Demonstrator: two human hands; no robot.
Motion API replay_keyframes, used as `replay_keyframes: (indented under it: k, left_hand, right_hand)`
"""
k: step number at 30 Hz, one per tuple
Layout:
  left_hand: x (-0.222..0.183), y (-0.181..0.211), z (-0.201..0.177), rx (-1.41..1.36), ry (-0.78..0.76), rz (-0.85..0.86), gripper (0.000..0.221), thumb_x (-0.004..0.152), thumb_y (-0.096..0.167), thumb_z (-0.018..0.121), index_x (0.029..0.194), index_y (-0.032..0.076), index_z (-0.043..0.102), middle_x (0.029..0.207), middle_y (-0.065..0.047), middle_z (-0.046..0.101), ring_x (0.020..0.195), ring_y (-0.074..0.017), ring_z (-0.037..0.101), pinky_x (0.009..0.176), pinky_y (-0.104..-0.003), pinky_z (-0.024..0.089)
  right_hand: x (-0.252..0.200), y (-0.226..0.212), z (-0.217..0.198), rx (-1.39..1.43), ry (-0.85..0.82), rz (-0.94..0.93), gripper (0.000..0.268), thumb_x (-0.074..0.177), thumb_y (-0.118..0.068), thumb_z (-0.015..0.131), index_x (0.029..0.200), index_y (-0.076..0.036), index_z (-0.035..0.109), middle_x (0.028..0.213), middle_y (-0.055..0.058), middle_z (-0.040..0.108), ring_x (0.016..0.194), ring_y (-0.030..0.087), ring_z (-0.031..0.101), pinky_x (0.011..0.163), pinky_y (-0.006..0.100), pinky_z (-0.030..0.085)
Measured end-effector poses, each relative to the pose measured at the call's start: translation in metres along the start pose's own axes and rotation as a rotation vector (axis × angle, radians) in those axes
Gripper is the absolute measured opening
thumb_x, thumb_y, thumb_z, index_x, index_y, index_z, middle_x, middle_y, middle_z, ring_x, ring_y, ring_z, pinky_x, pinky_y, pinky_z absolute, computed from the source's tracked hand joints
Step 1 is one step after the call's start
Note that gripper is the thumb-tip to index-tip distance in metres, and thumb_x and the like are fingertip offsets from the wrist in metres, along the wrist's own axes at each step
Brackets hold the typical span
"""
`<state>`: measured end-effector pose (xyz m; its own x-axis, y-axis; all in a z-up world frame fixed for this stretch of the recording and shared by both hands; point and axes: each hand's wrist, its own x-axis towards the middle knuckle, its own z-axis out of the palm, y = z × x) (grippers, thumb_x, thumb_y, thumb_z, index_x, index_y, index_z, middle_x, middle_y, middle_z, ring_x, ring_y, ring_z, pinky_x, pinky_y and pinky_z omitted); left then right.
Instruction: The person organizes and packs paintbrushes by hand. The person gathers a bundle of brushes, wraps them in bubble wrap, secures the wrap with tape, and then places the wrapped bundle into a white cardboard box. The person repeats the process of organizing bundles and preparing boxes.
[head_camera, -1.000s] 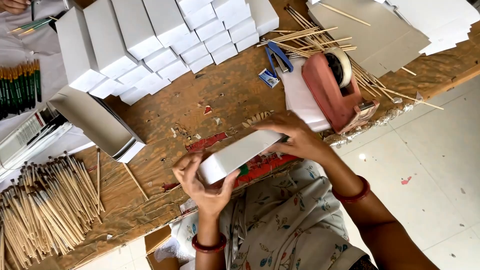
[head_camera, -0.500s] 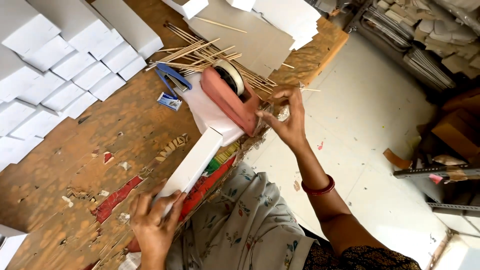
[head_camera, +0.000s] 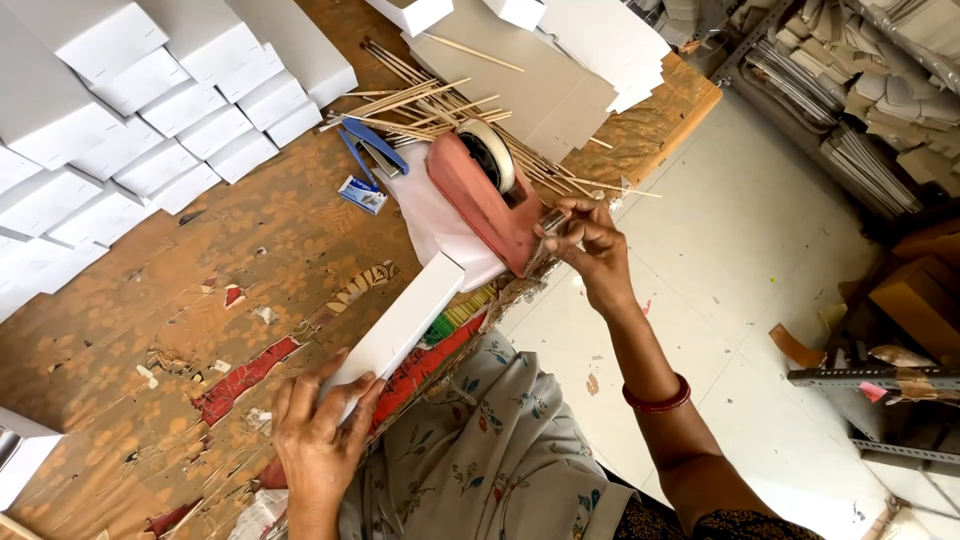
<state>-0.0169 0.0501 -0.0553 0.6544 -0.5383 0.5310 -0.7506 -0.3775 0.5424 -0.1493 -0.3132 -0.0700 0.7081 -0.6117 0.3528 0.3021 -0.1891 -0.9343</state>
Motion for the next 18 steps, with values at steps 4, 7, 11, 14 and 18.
replay_keyframes:
  k: [4,7,11,14,18]
  left_hand:
    - [-0.001,-0.002,0.001,-0.02,-0.002,0.022,0.023,0.077,0.017,0.088,0.095,0.015,0.073,0.118,-0.005,0.069,0.099,-0.0274,0.063,0.085,-0.041,0.051]
    - [-0.001,-0.001,0.001,-0.032,0.027,0.038,0.024,0.079,0.016,0.088,0.097,0.014,0.073,0.12,-0.007,0.07,0.098,-0.0279,0.063,0.083,-0.041,0.051]
    - [-0.001,-0.004,0.006,-0.055,0.034,0.063,0.024,0.079,0.017,0.089,0.096,0.014,0.073,0.123,-0.008,0.07,0.097,-0.0294,0.062,0.082,-0.042,0.051]
    - [-0.009,-0.006,0.008,-0.054,0.042,0.111,0.023,0.082,0.017,0.089,0.097,0.015,0.072,0.125,-0.006,0.067,0.102,-0.0285,0.063,0.086,-0.044,0.051]
    - [-0.02,-0.012,0.017,-0.037,0.088,0.291,0.02,0.086,0.02,0.088,0.097,0.017,0.071,0.121,0.001,0.064,0.113,-0.0259,0.063,0.095,-0.046,0.05]
  right_hand:
    - [-0.003,0.027,-0.027,0.108,-0.05,-0.04,0.013,0.089,-0.001,0.08,0.083,-0.007,0.07,0.127,0.008,0.057,0.116,0.022,0.068,0.098,0.036,0.06]
    - [0.001,0.039,-0.038,-0.174,-0.121,-0.223,0.011,0.089,0.007,0.081,0.092,0.002,0.072,0.127,0.009,0.057,0.12,0.022,0.061,0.106,0.037,0.055]
    - [-0.018,0.042,-0.041,-0.163,-0.048,-0.159,0.009,0.091,0.004,0.077,0.089,0.0,0.069,0.114,0.008,0.064,0.102,0.019,0.068,0.094,0.033,0.061]
    - [-0.049,0.031,-0.005,-0.118,-0.002,-0.141,0.006,0.096,0.002,0.075,0.093,0.0,0.07,0.102,0.008,0.068,0.091,0.016,0.067,0.085,0.029,0.058]
    - [-0.091,0.013,0.077,0.267,-0.311,0.079,0.011,0.102,-0.011,0.071,0.097,-0.001,0.072,0.095,0.011,0.075,0.092,0.018,0.073,0.088,0.037,0.061]
